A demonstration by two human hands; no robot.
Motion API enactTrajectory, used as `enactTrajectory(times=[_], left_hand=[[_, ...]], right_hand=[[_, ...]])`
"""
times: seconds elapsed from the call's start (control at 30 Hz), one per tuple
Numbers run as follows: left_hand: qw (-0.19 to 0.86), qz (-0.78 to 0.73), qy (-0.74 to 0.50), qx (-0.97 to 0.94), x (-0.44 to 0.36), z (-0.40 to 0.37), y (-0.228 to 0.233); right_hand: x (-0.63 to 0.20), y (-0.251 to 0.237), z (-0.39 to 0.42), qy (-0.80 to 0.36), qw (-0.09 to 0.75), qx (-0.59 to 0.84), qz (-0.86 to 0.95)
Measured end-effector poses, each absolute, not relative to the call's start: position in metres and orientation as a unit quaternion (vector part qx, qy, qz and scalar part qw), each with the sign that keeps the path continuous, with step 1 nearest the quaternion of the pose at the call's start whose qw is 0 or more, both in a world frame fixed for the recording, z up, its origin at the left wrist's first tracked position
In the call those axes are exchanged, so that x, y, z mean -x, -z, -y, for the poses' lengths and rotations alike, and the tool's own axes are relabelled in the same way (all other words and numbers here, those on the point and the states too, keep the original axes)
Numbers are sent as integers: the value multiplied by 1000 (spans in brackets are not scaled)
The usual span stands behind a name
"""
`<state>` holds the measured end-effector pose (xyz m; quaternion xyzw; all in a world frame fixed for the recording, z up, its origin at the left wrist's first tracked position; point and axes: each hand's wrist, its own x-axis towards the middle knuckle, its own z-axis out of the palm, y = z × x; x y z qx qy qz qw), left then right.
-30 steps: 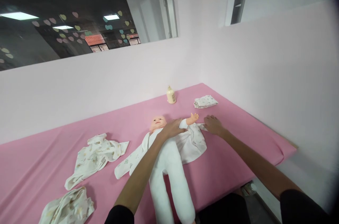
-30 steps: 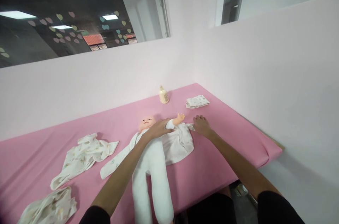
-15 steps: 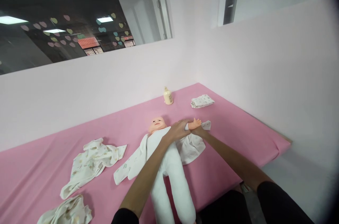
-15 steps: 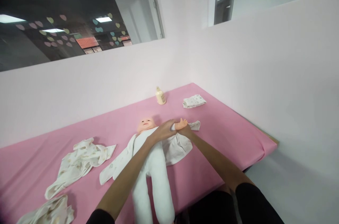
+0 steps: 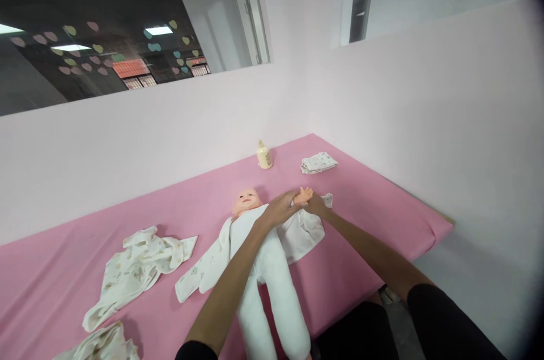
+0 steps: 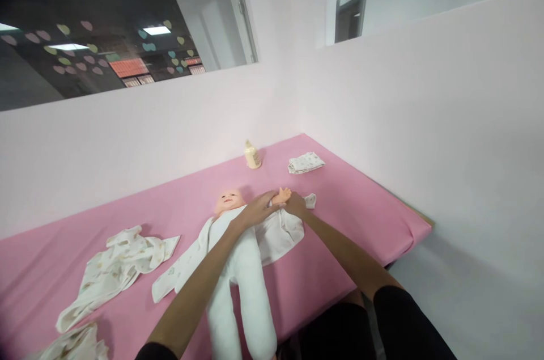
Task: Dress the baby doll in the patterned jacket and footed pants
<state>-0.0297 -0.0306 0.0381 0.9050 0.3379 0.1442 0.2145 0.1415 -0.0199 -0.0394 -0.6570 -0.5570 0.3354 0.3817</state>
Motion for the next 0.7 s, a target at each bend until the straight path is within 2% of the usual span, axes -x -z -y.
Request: enactTrajectory(times=[0.13, 0.27, 0.7], left_hand=[[186, -340, -116, -914, 31, 27, -35], [165, -363, -44, -916, 27, 22, -27], [153, -401, 9, -903, 15, 5, -7]], right_hand=[[-157, 27, 20, -234, 370, 708, 554], [-164, 20, 29, -181, 373, 719, 558], [-148, 17, 59, -155, 372, 692, 599]])
